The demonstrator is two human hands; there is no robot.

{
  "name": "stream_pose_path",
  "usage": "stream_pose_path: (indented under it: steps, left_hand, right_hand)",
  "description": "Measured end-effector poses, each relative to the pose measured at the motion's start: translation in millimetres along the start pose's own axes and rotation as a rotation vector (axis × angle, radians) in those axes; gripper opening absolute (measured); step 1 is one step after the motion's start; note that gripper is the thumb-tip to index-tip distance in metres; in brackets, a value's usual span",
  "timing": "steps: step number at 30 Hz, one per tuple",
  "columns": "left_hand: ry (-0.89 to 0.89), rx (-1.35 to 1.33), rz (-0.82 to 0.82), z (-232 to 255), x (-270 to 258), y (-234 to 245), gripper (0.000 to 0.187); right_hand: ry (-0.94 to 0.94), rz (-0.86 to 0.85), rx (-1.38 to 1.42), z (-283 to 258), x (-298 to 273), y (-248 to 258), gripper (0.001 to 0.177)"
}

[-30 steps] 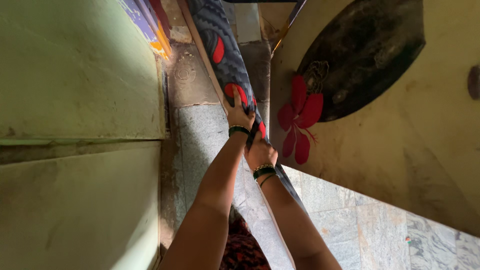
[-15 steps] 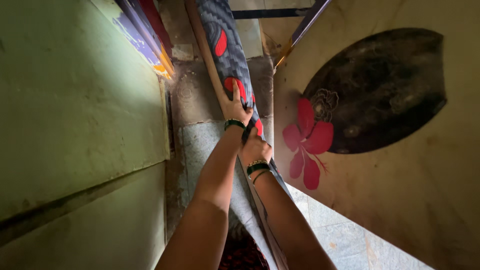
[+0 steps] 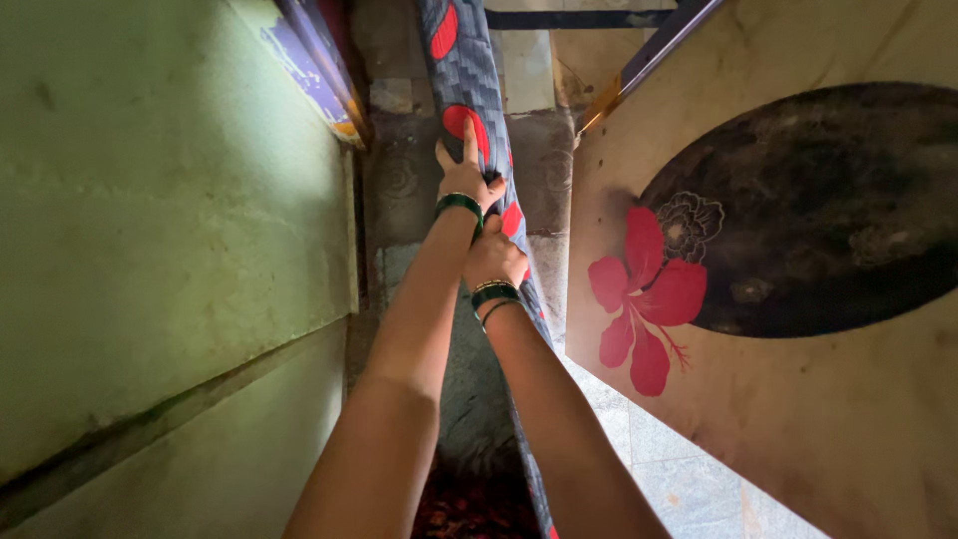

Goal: The person grips and lifts a large patterned cushion from the floor, carries it through a doorway, and places it into the base of a wooden bench.

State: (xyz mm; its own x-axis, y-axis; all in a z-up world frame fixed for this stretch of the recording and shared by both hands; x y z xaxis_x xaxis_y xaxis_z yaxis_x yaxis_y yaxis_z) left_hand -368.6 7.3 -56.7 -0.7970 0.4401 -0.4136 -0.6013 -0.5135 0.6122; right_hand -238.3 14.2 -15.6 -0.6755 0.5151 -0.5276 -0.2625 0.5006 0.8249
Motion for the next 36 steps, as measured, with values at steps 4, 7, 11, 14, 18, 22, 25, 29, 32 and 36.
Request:
stream_pose_path:
  steps: [4,7,11,14,18,22,25,29,32,36]
  left_hand:
    - [0.086,0.004,-0.153,-16.4,-31.9,-12.0,0.122]
    - [0.04,-0.025,-0.169,-38.0,-42.0,-41.6,0.103]
    - [-0.045,0.013,-0.081,-49.1,-40.1,-76.2,0.084]
    - [-0.102,0.383,-0.227,-39.7,-52.5,-74.8,0.034]
    - [0.183,-0.229,-0.221,-34.7,-99.8,-66.6,0.078]
    - [-0.166,0.15,-0.255,-51.3,-121.4,-79.2,0.052]
    - [-0.222,0.08,-0.262,-53.3,-138.2,-97.5,0.053]
    - [-0.265,0.068,-0.3,-49.7,-164.8,-112.8,0.058]
    - [-0.272,0.167,-0.283,-47.0,-181.5,-130.9,0.06]
    - [-0.276,0.16,-0.171,-47.2,-202.0,-150.3,0.053]
  right_hand:
    - [0.053,-0.025,0.067,1.6,-2.9,-8.9,0.073]
    - [0.065,0.038,0.089,25.6,27.0,-39.3,0.055]
    - [0.063,0.158,-0.024,64.2,78.1,-89.9,0.036]
    - [-0.008,0.129,0.059,77.5,80.6,-98.9,0.051]
    - [0.059,0.279,-0.22,63.8,20.9,-73.4,0.082]
    - [0.063,0.116,-0.269,58.7,-37.8,-38.8,0.124]
    - [0.064,0.102,-0.221,71.0,-58.1,-36.5,0.129]
    - [0.157,0.158,-0.138,100.7,-69.5,-51.4,0.122]
    - [0.159,0.106,-0.109,123.2,-78.6,-62.7,0.12]
    - [0.162,0.068,-0.073,139.1,-99.9,-62.2,0.113]
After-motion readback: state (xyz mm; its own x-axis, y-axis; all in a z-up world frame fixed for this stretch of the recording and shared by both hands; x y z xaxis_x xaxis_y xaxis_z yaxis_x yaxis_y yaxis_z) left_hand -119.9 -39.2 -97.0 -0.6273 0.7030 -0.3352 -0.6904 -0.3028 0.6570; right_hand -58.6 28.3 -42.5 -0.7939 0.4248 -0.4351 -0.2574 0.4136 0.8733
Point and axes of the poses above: each hand's wrist, its own x-axis towards the middle knuckle, its own y-axis out of the back of the hand, z = x × y, the point moved 1 cm from there along x, towards the middle knuckle, and after that the axes turned 12 degrees about -z, right-handed, at the moved point
